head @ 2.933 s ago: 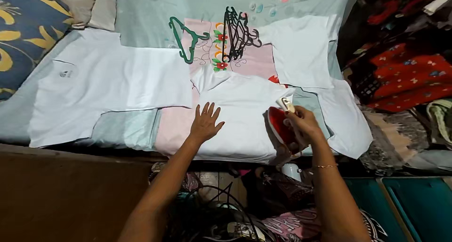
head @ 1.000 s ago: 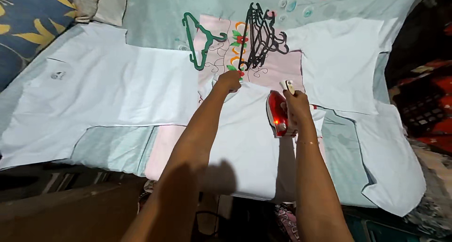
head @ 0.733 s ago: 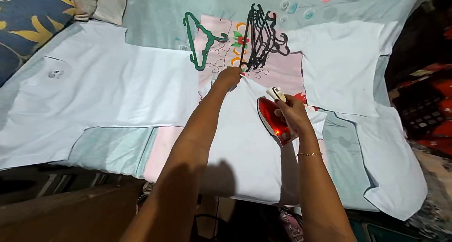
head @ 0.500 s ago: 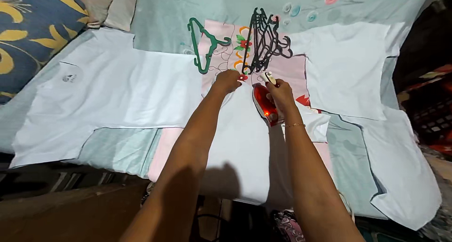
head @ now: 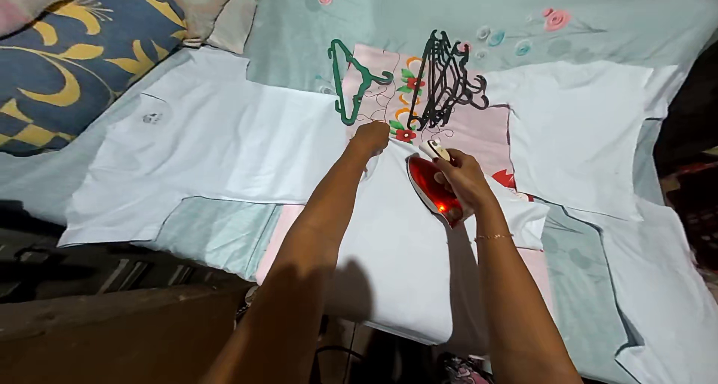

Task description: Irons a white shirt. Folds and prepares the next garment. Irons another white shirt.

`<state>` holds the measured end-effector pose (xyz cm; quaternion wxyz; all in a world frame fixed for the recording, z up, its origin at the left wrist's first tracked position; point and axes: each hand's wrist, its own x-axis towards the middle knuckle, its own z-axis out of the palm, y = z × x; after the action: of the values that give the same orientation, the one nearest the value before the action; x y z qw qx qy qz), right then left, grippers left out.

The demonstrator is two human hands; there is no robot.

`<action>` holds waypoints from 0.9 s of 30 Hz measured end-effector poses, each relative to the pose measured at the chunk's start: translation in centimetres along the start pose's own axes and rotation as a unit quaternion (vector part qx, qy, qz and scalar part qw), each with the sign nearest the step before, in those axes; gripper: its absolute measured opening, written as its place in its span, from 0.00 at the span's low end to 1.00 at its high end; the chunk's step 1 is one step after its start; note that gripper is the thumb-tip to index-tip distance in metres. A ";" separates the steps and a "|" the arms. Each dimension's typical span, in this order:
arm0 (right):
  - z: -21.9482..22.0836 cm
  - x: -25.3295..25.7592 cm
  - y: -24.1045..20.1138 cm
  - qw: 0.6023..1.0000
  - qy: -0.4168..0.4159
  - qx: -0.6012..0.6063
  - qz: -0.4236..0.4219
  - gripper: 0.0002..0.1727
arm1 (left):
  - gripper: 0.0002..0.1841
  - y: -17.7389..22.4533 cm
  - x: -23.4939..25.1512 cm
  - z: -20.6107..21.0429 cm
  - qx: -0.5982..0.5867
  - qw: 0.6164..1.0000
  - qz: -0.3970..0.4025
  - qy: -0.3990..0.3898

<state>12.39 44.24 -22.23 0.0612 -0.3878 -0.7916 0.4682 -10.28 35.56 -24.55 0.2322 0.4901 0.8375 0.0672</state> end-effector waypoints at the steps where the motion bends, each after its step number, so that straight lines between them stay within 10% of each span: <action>1: 0.7 0.9 -0.5 1.000 0.008 -0.009 -0.009 0.21 | 0.16 -0.1 -0.1 0.0 0.002 1.000 0.001 0.006; 8: 3.1 5.7 -3.3 0.999 0.042 0.003 0.015 0.24 | 0.20 -1.5 -1.7 -2.4 -0.006 1.000 -0.021 -0.007; 16: 1.5 -0.4 -2.8 0.996 -0.087 0.017 0.010 0.16 | 0.16 -3.3 -2.7 -3.0 -0.007 1.000 -0.014 0.009; 27: 6.2 4.6 -6.1 1.000 0.018 -0.010 -0.002 0.24 | 0.25 -4.3 -3.6 -3.7 -0.025 1.000 -0.004 0.001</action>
<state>2.94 41.45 -22.07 0.0729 -0.3957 -0.7954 0.4533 -13.89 30.76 -21.59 0.2432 0.4807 0.8379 0.0876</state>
